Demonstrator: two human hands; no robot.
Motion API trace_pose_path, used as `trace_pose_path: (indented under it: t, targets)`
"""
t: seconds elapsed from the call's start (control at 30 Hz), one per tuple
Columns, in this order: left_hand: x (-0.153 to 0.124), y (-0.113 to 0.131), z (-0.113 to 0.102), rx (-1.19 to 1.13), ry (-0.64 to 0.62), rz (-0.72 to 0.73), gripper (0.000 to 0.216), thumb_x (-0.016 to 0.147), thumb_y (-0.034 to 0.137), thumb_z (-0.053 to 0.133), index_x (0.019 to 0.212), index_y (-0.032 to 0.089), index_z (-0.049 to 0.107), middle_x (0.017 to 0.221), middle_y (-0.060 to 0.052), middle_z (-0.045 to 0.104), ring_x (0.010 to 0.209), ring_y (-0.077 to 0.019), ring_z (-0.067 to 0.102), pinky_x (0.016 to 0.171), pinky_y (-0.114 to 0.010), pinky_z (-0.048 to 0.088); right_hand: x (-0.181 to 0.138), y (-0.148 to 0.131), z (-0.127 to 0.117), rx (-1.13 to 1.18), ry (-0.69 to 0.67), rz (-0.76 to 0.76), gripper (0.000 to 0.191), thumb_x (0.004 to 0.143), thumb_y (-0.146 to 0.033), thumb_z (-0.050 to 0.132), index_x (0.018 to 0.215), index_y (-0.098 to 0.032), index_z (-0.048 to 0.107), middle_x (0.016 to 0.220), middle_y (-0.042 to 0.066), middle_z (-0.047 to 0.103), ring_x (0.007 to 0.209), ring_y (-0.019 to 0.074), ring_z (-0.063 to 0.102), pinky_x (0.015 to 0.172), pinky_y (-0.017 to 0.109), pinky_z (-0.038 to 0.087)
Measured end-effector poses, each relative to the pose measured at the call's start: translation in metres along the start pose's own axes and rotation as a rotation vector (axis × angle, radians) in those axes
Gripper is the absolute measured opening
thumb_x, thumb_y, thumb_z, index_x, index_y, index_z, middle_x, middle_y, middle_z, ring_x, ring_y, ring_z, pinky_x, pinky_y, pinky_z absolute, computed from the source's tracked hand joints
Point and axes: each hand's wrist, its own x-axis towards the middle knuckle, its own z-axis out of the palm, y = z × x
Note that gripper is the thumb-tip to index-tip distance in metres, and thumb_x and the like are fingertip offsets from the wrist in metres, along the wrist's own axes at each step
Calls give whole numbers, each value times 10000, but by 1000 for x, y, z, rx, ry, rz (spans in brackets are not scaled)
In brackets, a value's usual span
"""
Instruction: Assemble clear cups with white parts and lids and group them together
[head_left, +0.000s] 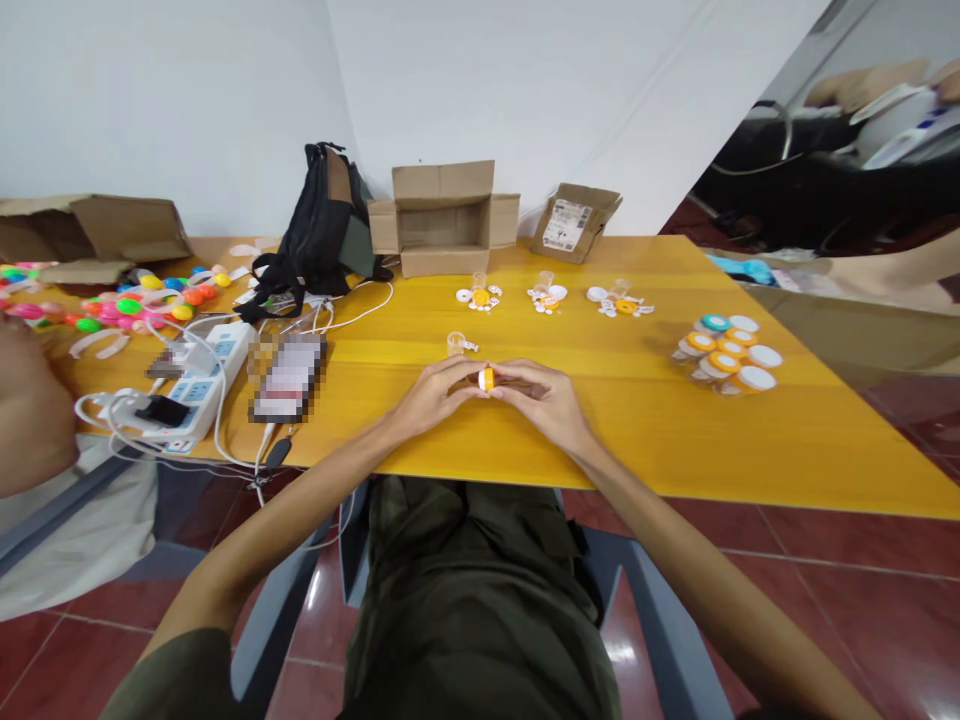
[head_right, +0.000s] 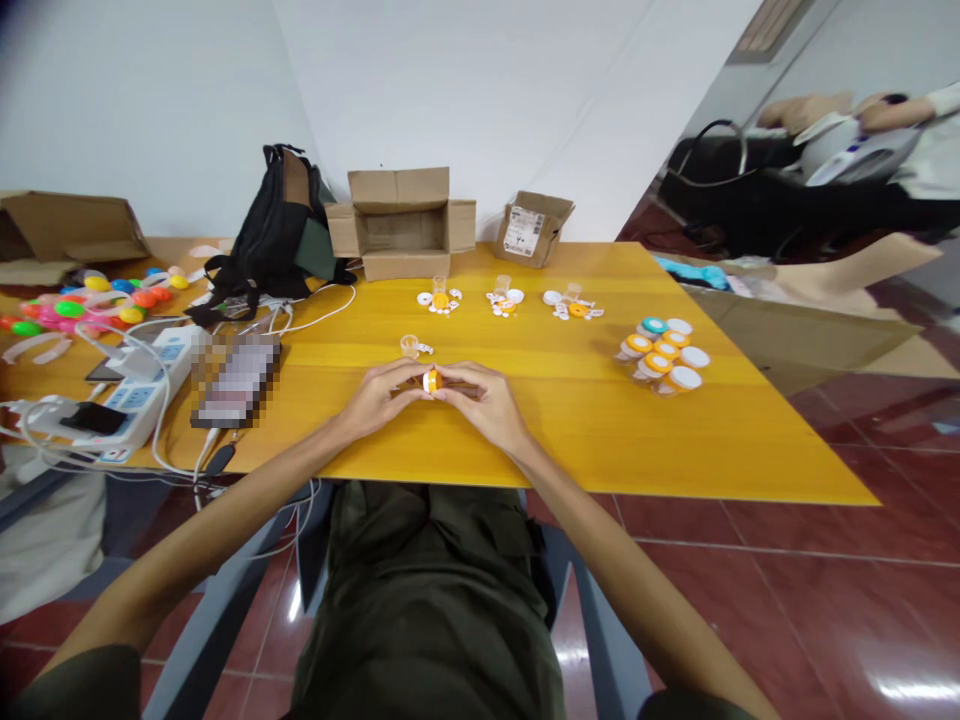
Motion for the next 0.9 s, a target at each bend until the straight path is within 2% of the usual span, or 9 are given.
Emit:
trace_pose_path:
  t: [0.2, 0.37, 0.57, 0.7, 0.9]
  targets:
    - [-1, 3, -2, 24, 3, 8, 309, 968, 383, 638, 1232, 229, 683, 1135, -100, 745, 1057, -222, 717, 938, -419, 586, -1, -4, 4, -73, 25, 5, 288, 772, -532, 811, 923, -286, 818, 913, 41, 785, 835, 229, 747, 821, 420, 644]
    - [0, 5, -1, 30, 26, 38, 263, 968, 382, 639, 1156, 208, 695, 1081, -95, 754, 1012, -214, 724, 915, -404, 592, -2, -9, 8, -154, 46, -47, 292, 795, -566, 783, 911, -299, 805, 881, 44, 764, 793, 232, 721, 810, 438, 634]
    - [-1, 5, 0, 64, 52, 32, 244, 955, 389, 657, 1096, 193, 694, 1057, -99, 753, 995, -214, 721, 902, -400, 594, -5, -11, 12, -237, 71, -109, 240, 825, -527, 771, 905, -302, 789, 876, 51, 763, 751, 235, 701, 796, 456, 624]
    - [0, 6, -1, 85, 70, 42, 251, 956, 394, 654, 1107, 199, 700, 1061, -97, 749, 1014, -217, 719, 918, -411, 591, -5, -10, 15, -182, 85, -50, 276, 798, -531, 793, 912, -280, 781, 906, 52, 779, 778, 230, 725, 813, 442, 637]
    - [1, 11, -1, 66, 162, 57, 288, 946, 347, 678, 1208, 226, 681, 1129, -99, 735, 1037, -213, 707, 916, -416, 590, 0, -7, 13, 69, 35, 124, 454, 729, -647, 801, 932, -244, 750, 968, 57, 799, 887, 233, 755, 851, 409, 639]
